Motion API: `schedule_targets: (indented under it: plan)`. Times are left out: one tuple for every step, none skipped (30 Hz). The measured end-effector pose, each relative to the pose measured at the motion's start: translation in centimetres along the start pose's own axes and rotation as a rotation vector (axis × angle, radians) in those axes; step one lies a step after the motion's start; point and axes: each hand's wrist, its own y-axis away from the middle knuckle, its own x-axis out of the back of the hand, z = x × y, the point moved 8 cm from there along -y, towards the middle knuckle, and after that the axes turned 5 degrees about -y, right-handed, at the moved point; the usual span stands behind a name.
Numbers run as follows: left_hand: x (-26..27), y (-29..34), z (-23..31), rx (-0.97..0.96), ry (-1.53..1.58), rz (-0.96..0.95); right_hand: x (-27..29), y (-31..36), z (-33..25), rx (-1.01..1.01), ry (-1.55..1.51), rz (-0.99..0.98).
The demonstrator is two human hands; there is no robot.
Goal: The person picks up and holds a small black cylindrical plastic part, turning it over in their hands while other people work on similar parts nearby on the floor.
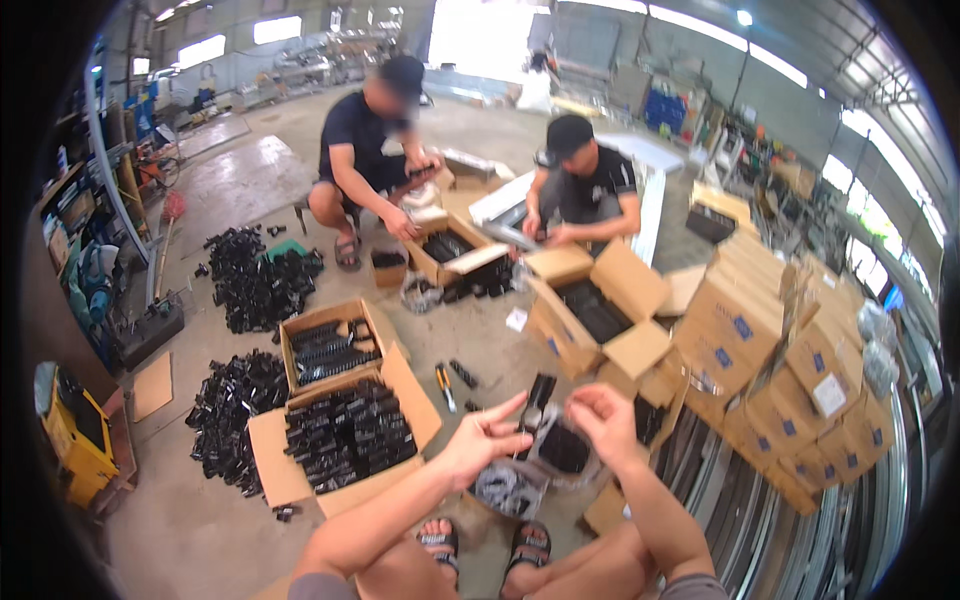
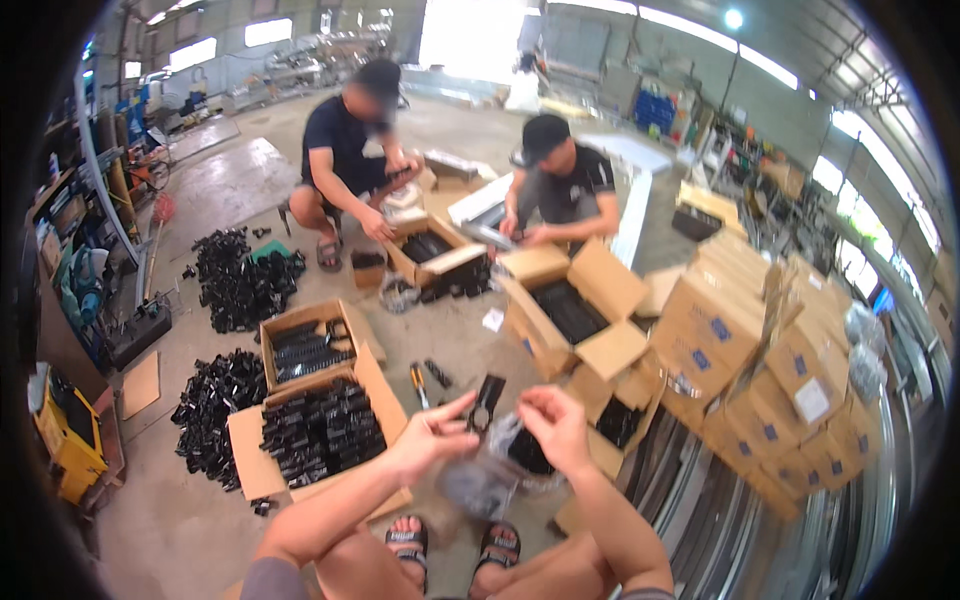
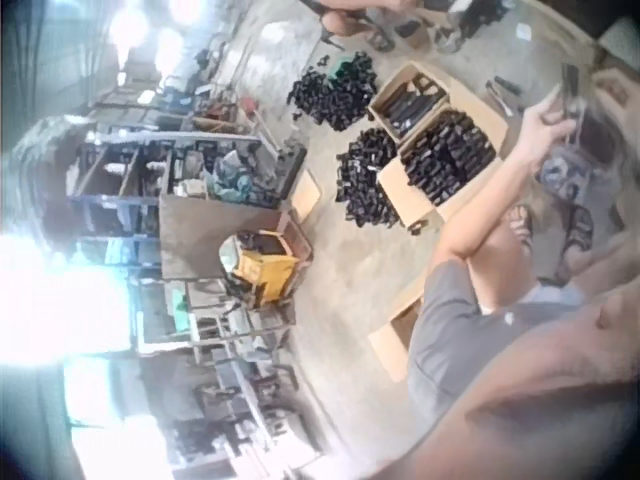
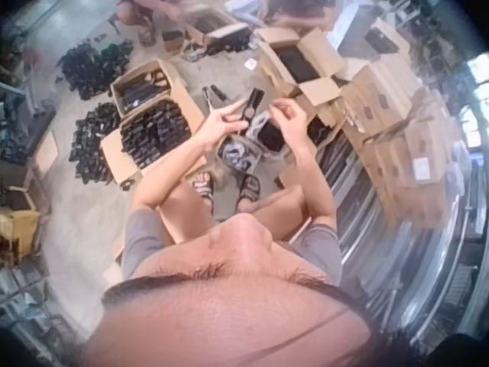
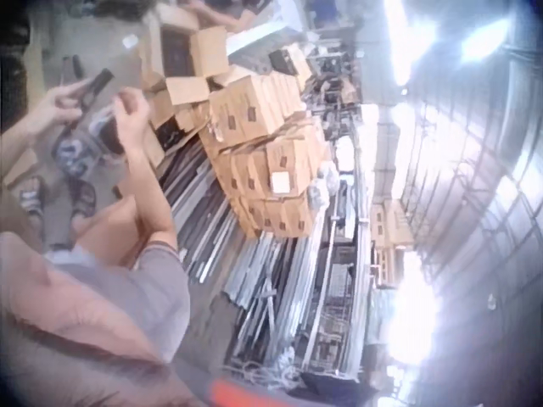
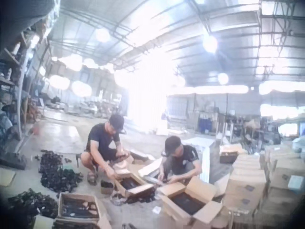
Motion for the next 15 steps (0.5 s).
schedule_targets:
  plan:
    - [-0.2,-0.3,-0.5,0.011,0.024,-0.008,-0.1,0.4,-0.6,-0.045,-0.147,0.059]
    - [-0.9,-0.5,-0.7,0.015,0.046,-0.026,0.1,0.9,-0.2,-0.029,-0.192,0.071]
    - [-1.3,-0.6,-0.5,0.005,0.059,-0.042,0.1,1.1,0.0,0.002,-0.241,0.077]
    - [-1.7,-0.6,-0.5,-0.006,0.068,-0.037,0.2,1.5,0.6,-0.019,-0.258,0.103]
    - [-1.8,-0.8,-0.3,-0.025,0.055,-0.039,0.1,1.8,0.5,-0.004,-0.18,0.1]
    - [-2.1,-0.5,-0.1,-0.026,0.037,-0.033,-0.1,2.0,0.4,0.009,-0.101,0.096]
    - [-2.5,-0.3,0.2,-0.028,0.019,-0.028,0.0,2.2,0.9,-0.002,-0.111,0.112]
    - [-2.8,-0.2,0.1,-0.016,0.01,-0.032,-0.1,2.3,0.9,0.032,-0.09,0.125]
    - [-2.9,-0.1,0.1,-0.034,-0.007,-0.027,0.0,2.3,0.8,0.066,-0.068,0.138]
    - [-3.1,-0.2,0.2,-0.052,-0.025,-0.024,0.1,2.4,0.8,0.079,-0.097,0.156]
    - [-3.2,-0.1,0.0,-0.038,-0.033,-0.028,0.1,2.6,0.7,0.073,-0.106,0.167]
    - [-3.3,-0.1,0.1,-0.06,-0.03,-0.014,-0.1,2.7,0.5,0.049,-0.149,0.161]
    - [-3.4,-0.1,0.1,-0.081,-0.028,-0.001,-0.3,2.7,0.5,0.026,-0.192,0.155]
    - [-3.0,-0.2,-0.3,-0.084,-0.027,0.001,-0.3,2.7,0.7,-0.013,-0.196,0.161]
    - [-2.9,-0.1,-0.7,-0.068,-0.032,-0.005,-0.2,2.7,0.9,-0.021,-0.202,0.175]
